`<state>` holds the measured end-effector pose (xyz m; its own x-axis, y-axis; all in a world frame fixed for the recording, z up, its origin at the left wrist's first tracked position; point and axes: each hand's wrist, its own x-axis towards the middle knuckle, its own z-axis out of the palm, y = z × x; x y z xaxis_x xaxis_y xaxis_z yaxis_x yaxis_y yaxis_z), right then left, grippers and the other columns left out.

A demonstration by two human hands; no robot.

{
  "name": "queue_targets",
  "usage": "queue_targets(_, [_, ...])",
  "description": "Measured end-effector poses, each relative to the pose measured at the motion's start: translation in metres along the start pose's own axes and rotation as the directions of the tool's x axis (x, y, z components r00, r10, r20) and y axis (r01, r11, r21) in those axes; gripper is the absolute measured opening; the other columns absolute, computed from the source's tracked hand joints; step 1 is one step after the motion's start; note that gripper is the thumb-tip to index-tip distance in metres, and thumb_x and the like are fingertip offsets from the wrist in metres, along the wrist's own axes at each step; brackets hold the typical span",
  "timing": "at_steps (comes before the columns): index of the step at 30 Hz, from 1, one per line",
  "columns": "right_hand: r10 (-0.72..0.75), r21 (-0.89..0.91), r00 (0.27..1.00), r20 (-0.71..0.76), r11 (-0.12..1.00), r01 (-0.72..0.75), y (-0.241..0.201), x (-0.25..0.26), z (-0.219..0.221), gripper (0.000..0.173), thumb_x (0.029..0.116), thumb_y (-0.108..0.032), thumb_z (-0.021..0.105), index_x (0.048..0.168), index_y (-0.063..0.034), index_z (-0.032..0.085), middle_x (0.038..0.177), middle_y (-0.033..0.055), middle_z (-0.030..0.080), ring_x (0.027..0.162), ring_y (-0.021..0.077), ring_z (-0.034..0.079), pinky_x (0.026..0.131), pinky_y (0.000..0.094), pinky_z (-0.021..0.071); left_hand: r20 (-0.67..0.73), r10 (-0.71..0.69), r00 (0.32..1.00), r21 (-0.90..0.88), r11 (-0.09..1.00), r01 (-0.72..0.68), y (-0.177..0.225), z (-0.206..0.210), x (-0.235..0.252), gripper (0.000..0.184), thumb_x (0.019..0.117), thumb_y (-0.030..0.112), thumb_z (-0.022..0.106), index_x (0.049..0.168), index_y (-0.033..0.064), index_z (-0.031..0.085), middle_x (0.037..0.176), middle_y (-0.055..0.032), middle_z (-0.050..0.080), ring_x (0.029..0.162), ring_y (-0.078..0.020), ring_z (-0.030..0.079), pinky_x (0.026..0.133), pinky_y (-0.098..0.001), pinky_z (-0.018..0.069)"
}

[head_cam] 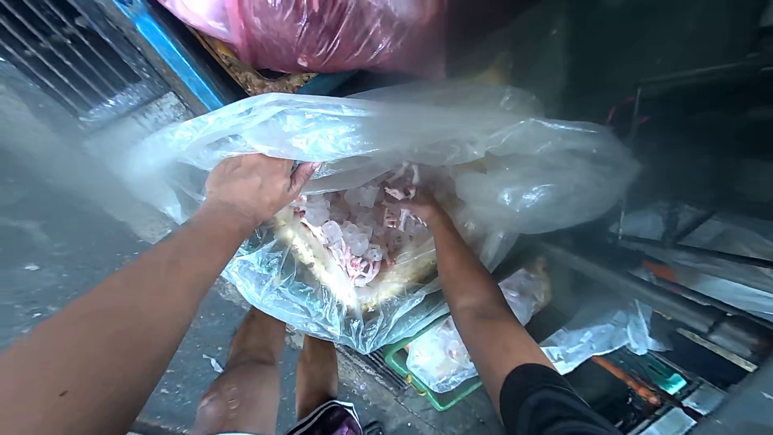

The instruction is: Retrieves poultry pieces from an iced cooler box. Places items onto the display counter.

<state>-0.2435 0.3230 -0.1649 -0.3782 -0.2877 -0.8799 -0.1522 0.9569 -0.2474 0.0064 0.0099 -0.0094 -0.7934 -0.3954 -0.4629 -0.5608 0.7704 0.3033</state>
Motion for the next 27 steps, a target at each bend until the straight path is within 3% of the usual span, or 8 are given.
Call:
queue_targets(7, [-0.212, -0.293, 0.968, 0.133, 0.925, 0.242, -0.041, -0.032, 0.013, 0.051, 0.078, -0.041, 0.084, 0.118, -0.0119, 0.073, 0.116, 0.0183, 0.071, 0.113, 0.0367, 0.065, 0.101, 0.0661, 0.0481, 0.005, 0.006, 1.0, 0.025, 1.0, -0.006, -0.002, 0.003, 0.001, 0.072, 0.108, 0.06, 0.022, 0.118, 0.0011, 0.062, 0.1, -0.0307, 0.069, 0.095, -0.0533, 0.069, 0.069, -0.0678, 0.0516])
queue_targets(11, [-0.243, -0.464, 0.963, 0.121, 0.843, 0.271, -0.052, -0.058, 0.029, 0.048, 0.0773, -0.046, 0.083, 0.115, -0.0181, 0.073, 0.113, 0.0137, 0.072, 0.109, 0.0347, 0.067, 0.094, 0.065, 0.0523, 0.055, -0.029, 0.998, 0.01, 1.0, 0.028, 0.003, -0.005, 0.001, 0.07, 0.108, 0.06, 0.022, 0.121, 0.0035, 0.062, 0.102, -0.0301, 0.069, 0.096, -0.053, 0.069, 0.07, -0.0686, 0.0518])
queue_targets(14, [-0.26, -0.51, 0.961, 0.093, 0.817, 0.27, -0.046, -0.074, 0.048, 0.045, 0.0763, -0.047, 0.081, 0.11, -0.0181, 0.073, 0.118, 0.0132, 0.069, 0.115, 0.0337, 0.063, 0.097, 0.0608, 0.0512, 0.046, -0.027, 0.999, 0.012, 1.0, 0.027, 0.002, -0.003, -0.003, 0.069, 0.108, 0.06, 0.022, 0.122, 0.0044, 0.062, 0.104, -0.0298, 0.07, 0.097, -0.0528, 0.069, 0.07, -0.0686, 0.0518])
queue_targets(16, [-0.237, -0.44, 0.97, 0.052, 0.867, 0.236, -0.048, -0.082, 0.047, 0.046, 0.08, -0.046, 0.079, 0.115, -0.0171, 0.073, 0.119, 0.0127, 0.069, 0.116, 0.0316, 0.063, 0.099, 0.0585, 0.0509, 0.023, -0.02, 1.0, 0.012, 1.0, 0.02, 0.002, -0.005, -0.001, 0.067, 0.1085, 0.058, 0.024, 0.121, 0.0047, 0.063, 0.102, -0.0296, 0.07, 0.095, -0.0527, 0.07, 0.069, -0.068, 0.0521])
queue_targets(18, [-0.2, -0.316, 0.98, 0.015, 0.929, 0.195, -0.051, -0.09, 0.043, 0.046, 0.0816, -0.043, 0.08, 0.116, -0.0138, 0.072, 0.114, 0.0141, 0.071, 0.108, 0.0322, 0.067, 0.093, 0.0603, 0.0532, 0.024, -0.016, 1.0, 0.004, 1.0, 0.016, 0.003, -0.007, -0.002, 0.064, 0.1091, 0.056, 0.026, 0.119, 0.0044, 0.063, 0.1, -0.0295, 0.07, 0.094, -0.0528, 0.07, 0.068, -0.0674, 0.0518])
queue_targets(22, [-0.132, 0.064, 0.989, -0.062, 0.989, 0.136, -0.049, -0.106, 0.039, 0.041, 0.0825, -0.033, 0.083, 0.112, -0.0067, 0.07, 0.102, 0.0137, 0.071, 0.096, 0.0267, 0.068, 0.088, 0.0543, 0.056, 0.042, -0.011, 0.999, -0.021, 1.0, 0.012, 0.0, -0.009, -0.002, 0.063, 0.1092, 0.055, 0.028, 0.119, 0.0051, 0.064, 0.1, -0.0285, 0.07, 0.094, -0.0516, 0.07, 0.069, -0.067, 0.0522])
queue_targets(24, [-0.096, 0.3, 0.987, -0.127, 0.945, 0.131, -0.041, -0.12, 0.042, 0.041, 0.0831, -0.027, 0.081, 0.116, -0.0045, 0.07, 0.104, 0.0123, 0.072, 0.096, 0.0208, 0.07, 0.088, 0.0456, 0.0595, 0.048, -0.007, 0.999, -0.011, 1.0, 0.008, 0.0, -0.01, -0.001, 0.065, 0.1091, 0.057, 0.025, 0.119, 0.0058, 0.064, 0.1, -0.0275, 0.07, 0.095, -0.0503, 0.07, 0.07, -0.0661, 0.0527])
queue_targets(27, [-0.016, 0.618, 0.969, -0.246, 0.768, 0.17, -0.044, -0.165, 0.045, 0.041, 0.083, -0.012, 0.077, 0.119, 0.0032, 0.065, 0.104, 0.015, 0.071, 0.093, 0.0197, 0.071, 0.082, 0.0402, 0.062, 0.079, -0.031, 0.996, -0.006, 0.999, 0.031, 0.002, -0.013, -0.001, 0.069, 0.1078, 0.061, 0.024, 0.122, 0.0065, 0.064, 0.103, -0.0264, 0.071, 0.097, -0.0485, 0.071, 0.073, -0.0666, 0.0535])
